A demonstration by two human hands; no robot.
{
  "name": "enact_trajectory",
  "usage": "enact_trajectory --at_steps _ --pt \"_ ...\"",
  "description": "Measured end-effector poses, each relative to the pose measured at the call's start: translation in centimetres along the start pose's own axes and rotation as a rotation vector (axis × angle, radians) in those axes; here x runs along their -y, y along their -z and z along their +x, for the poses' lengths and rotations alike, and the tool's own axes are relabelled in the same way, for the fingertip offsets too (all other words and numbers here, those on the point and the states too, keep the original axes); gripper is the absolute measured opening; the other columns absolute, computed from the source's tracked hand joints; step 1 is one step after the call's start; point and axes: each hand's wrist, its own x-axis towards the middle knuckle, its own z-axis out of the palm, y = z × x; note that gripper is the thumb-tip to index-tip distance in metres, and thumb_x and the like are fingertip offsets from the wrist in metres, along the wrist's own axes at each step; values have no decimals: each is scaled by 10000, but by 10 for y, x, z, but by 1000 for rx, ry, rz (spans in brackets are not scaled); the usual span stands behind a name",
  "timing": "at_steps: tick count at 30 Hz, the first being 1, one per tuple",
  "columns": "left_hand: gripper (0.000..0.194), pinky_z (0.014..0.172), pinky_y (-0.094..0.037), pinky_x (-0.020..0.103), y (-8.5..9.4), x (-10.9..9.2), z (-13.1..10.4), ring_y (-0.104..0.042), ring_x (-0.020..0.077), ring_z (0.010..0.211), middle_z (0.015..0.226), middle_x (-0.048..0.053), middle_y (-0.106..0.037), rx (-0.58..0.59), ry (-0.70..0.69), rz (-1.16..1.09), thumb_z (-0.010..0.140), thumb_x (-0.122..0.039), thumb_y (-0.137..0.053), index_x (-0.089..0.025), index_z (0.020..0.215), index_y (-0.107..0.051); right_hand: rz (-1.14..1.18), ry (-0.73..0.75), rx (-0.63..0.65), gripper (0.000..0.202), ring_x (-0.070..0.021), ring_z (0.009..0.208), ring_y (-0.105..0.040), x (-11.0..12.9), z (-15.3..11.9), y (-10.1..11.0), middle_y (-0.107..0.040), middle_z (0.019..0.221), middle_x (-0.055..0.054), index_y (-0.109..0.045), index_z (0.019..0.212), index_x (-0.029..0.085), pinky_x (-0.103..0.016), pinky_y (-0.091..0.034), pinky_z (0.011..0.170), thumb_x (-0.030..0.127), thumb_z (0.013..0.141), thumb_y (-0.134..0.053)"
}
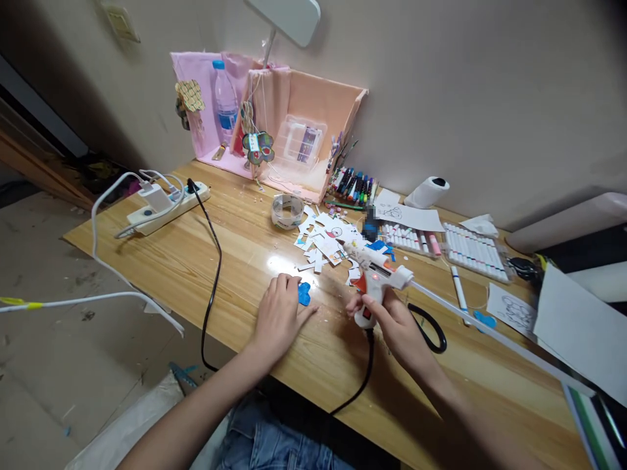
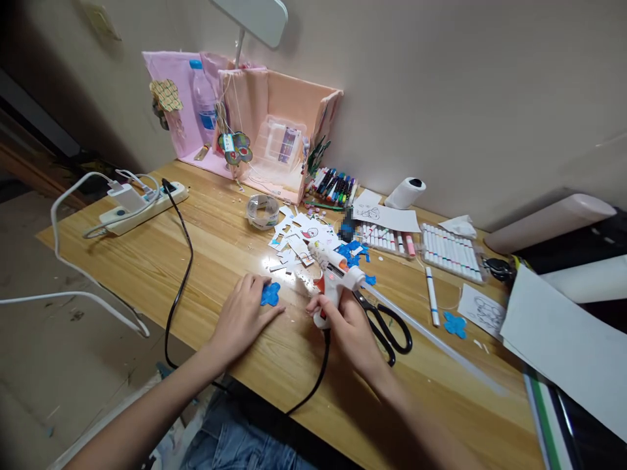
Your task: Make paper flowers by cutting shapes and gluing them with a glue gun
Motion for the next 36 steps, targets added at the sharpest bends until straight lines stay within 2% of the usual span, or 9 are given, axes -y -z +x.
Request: enact_trajectory --at_steps 4,8,12,14,17,19,23,28,36 --pt "252 822 -434 377 -4 9 8 -493 232 947 995 76 -526 74 -72 -1 787 -312 -594 -178 994 -539 22 -44 12 324 -141 669 -534 -15 -15 7 -601 760 -34 -562 800 163 -260 -419 640 451 874 -434" --pt "189 852 -416 371 9 19 13 -497 213 944 970 54 -545 200 -242 -85 776 -202 -551 -201 964 -563 41 -105 42 318 -127 578 -500 -23 -27 12 -571 665 -10 -517 760 174 -251 -399 560 458 868 -424" --pt "245 934 -377 368 23 27 12 -496 190 999 1018 41 -561 286 -356 -153 758 -111 -507 -214 972 -567 3 -184 73 341 -111 487 -459 -24 -34 16 -544 561 1 -492 672 177 -234 -367 472 454 856 -416" --pt "196 929 -382 362 23 25 9 -499 187 1006 1032 44 -559 243 -325 -153 779 -152 -514 -208 961 -563 -18 -208 91 330 -107 466 -453 -23 -36 17 -545 540 1 -491 663 177 -231 -363 454 436 853 -414" --pt "98 838 -420 354 15 14 5 -517 201 938 962 54 -566 102 -171 -59 813 -243 -513 -188 878 -562 -43 -212 111 294 -112 478 -475 -22 -37 16 -559 542 0 -507 705 171 -232 -380 469 405 853 -411" --pt "98 766 -436 337 8 6 4 -535 200 871 890 51 -573 66 -84 1 824 -262 -499 -183 828 -557 -53 -205 117 274 -120 495 -495 -22 -37 15 -565 545 2 -518 750 167 -236 -395 486 397 852 -409" --pt "68 713 -446 306 1 -2 3 -559 187 815 845 40 -588 100 -32 3 806 -235 -511 -183 807 -555 -88 -245 126 291 -129 499 -510 -19 -39 16 -571 547 -6 -513 714 174 -244 -408 488 410 847 -409" --pt "72 731 -454 298 6 0 3 -573 184 823 858 40 -603 155 -36 -26 779 -187 -530 -181 830 -581 -108 -240 166 356 -141 525 -529 -16 -44 16 -580 565 -17 -528 628 183 -257 -427 530 431 851 -406" --pt "82 649 -420 283 7 -8 4 -588 192 797 849 39 -622 126 -43 107 800 -200 -512 -183 780 -590 -165 -212 186 386 -177 649 -576 -18 -48 13 -604 595 -26 -534 594 191 -280 -430 645 425 870 -400"
